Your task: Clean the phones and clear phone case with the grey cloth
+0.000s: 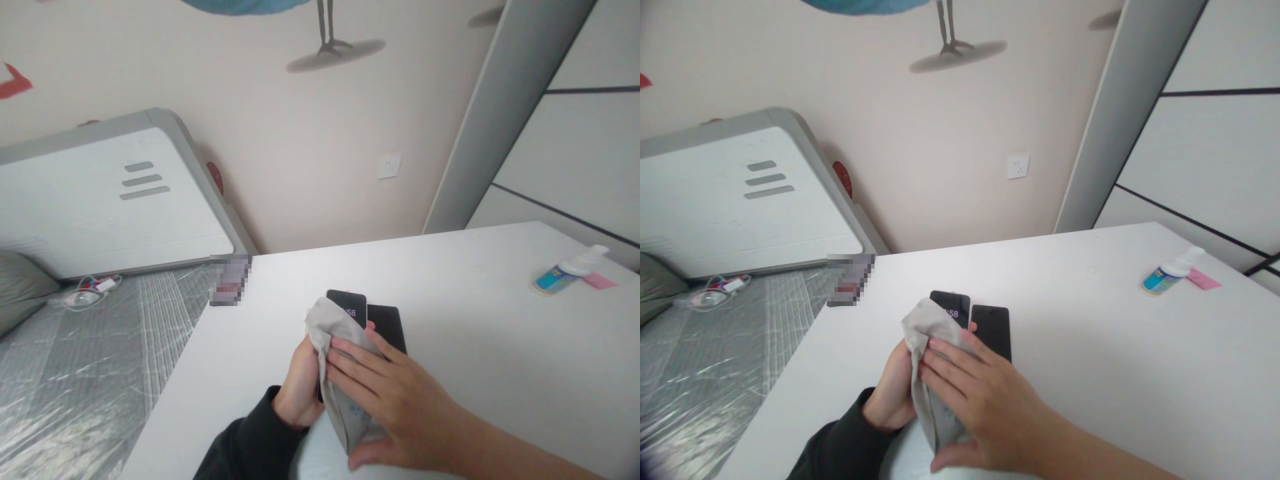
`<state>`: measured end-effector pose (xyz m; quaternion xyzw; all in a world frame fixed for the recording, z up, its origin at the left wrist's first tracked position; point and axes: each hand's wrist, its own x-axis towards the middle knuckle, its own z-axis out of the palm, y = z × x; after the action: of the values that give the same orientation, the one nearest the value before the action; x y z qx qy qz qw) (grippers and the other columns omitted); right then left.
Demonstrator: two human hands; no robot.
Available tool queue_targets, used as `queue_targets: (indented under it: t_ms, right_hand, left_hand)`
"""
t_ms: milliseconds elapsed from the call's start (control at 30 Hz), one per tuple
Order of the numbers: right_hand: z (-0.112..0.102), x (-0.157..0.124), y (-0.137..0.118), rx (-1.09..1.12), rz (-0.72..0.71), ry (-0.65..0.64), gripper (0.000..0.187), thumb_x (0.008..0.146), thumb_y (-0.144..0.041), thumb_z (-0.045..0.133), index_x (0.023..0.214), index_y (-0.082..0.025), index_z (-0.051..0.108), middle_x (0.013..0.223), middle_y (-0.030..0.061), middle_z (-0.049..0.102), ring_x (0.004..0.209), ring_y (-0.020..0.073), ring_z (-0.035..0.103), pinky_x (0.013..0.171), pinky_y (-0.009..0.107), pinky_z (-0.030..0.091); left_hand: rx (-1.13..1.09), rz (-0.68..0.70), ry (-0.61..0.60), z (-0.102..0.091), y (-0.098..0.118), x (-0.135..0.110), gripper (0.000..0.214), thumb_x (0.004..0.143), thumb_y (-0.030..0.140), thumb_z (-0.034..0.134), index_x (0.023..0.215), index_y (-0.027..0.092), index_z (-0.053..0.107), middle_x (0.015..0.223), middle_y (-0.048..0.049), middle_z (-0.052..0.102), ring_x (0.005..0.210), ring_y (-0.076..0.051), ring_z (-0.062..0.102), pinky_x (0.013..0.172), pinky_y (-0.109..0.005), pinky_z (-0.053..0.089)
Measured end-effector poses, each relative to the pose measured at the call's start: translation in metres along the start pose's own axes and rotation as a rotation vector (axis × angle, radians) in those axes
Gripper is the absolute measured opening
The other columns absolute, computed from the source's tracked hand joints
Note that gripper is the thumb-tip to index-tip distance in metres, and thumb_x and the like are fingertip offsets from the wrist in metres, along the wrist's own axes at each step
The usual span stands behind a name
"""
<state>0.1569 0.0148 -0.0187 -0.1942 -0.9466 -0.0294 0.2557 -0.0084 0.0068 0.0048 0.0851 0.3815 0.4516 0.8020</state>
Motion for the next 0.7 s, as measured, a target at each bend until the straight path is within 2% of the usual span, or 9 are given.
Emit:
queue_targets:
  t_ms: [67,133,200,267,333,400,500,600,700]
  right_hand:
    - [0.002,0.002,0.004,-0.041,0.119,0.016,0.084,0.097,-0.074,0.039,0.147,-0.008,0.052,0.148,0.0156,0.058,0.141,0.0309,0.051,0.122,0.052,0.030]
    - [0.004,0.003,0.006,-0.082,0.202,0.032,0.094,0.093,-0.077,0.042,0.150,-0.003,0.046,0.151,0.0211,0.053,0.144,0.0361,0.045,0.119,0.058,0.032]
    - [0.005,0.003,0.001,-0.065,0.165,0.024,0.102,0.089,-0.082,0.042,0.151,0.000,0.044,0.154,0.0217,0.049,0.147,0.0365,0.041,0.119,0.056,0.035]
    - [0.004,0.000,-0.007,-0.003,0.054,-0.007,0.100,0.090,-0.082,0.039,0.150,-0.002,0.046,0.154,0.0170,0.051,0.146,0.0318,0.043,0.119,0.049,0.037]
    - [0.002,-0.003,-0.014,0.055,-0.043,-0.037,0.090,0.094,-0.077,0.038,0.149,-0.007,0.049,0.151,0.0115,0.055,0.143,0.0262,0.048,0.120,0.042,0.036]
    - [0.000,-0.006,-0.012,0.053,-0.051,-0.039,0.084,0.096,-0.074,0.039,0.149,-0.010,0.051,0.149,0.0095,0.059,0.141,0.0236,0.050,0.122,0.040,0.033]
    - [-0.001,-0.006,0.002,-0.046,0.049,-0.010,0.087,0.095,-0.076,0.039,0.149,-0.008,0.049,0.150,0.0136,0.057,0.142,0.0273,0.049,0.123,0.047,0.027]
    - [0.000,0.000,0.012,-0.136,0.145,-0.006,0.095,0.095,-0.077,0.035,0.151,-0.001,0.043,0.153,0.0208,0.050,0.144,0.0344,0.045,0.120,0.055,0.029]
    - [0.003,0.004,0.004,-0.155,0.224,0.001,0.106,0.090,-0.084,0.032,0.152,0.003,0.040,0.156,0.0240,0.044,0.148,0.0379,0.039,0.118,0.058,0.030]
  left_hand:
    - [-0.008,0.072,0.018,0.002,-0.003,0.001,0.043,0.100,0.038,0.053,0.126,0.008,0.071,0.116,-0.0139,0.078,0.121,-0.028,0.068,0.113,-0.036,0.044]
    - [-0.011,0.109,0.027,0.004,-0.006,0.003,0.044,0.101,0.040,0.052,0.128,0.010,0.070,0.116,-0.0125,0.078,0.119,-0.026,0.069,0.113,-0.035,0.044]
    - [-0.010,0.050,0.003,0.003,-0.004,0.005,0.049,0.102,0.042,0.047,0.126,0.006,0.070,0.109,-0.0149,0.079,0.112,-0.027,0.071,0.109,-0.036,0.047]
    - [-0.022,-0.015,-0.012,-0.001,0.004,0.006,0.059,0.104,0.047,0.039,0.122,0.000,0.071,0.098,-0.0180,0.079,0.098,-0.027,0.075,0.101,-0.036,0.052]
    - [-0.057,0.013,0.010,-0.006,0.015,0.006,0.067,0.104,0.053,0.033,0.122,-0.001,0.070,0.092,-0.0174,0.079,0.082,-0.024,0.076,0.093,-0.035,0.055]
    - [-0.097,0.093,0.035,-0.008,0.024,0.005,0.067,0.104,0.055,0.033,0.126,0.002,0.068,0.091,-0.0151,0.079,0.074,-0.021,0.074,0.089,-0.034,0.056]
    - [-0.122,0.140,-0.006,-0.003,0.023,0.004,0.065,0.105,0.053,0.033,0.130,0.002,0.066,0.099,-0.0162,0.079,0.088,-0.024,0.075,0.097,-0.036,0.053]
    - [-0.099,0.129,-0.018,0.004,0.009,0.004,0.055,0.107,0.044,0.035,0.133,0.007,0.065,0.108,-0.0136,0.079,0.107,-0.026,0.073,0.107,-0.037,0.048]
    - [-0.067,0.132,-0.024,0.007,-0.001,0.004,0.047,0.106,0.040,0.041,0.131,0.010,0.068,0.108,-0.0105,0.079,0.111,-0.025,0.072,0.110,-0.035,0.046]
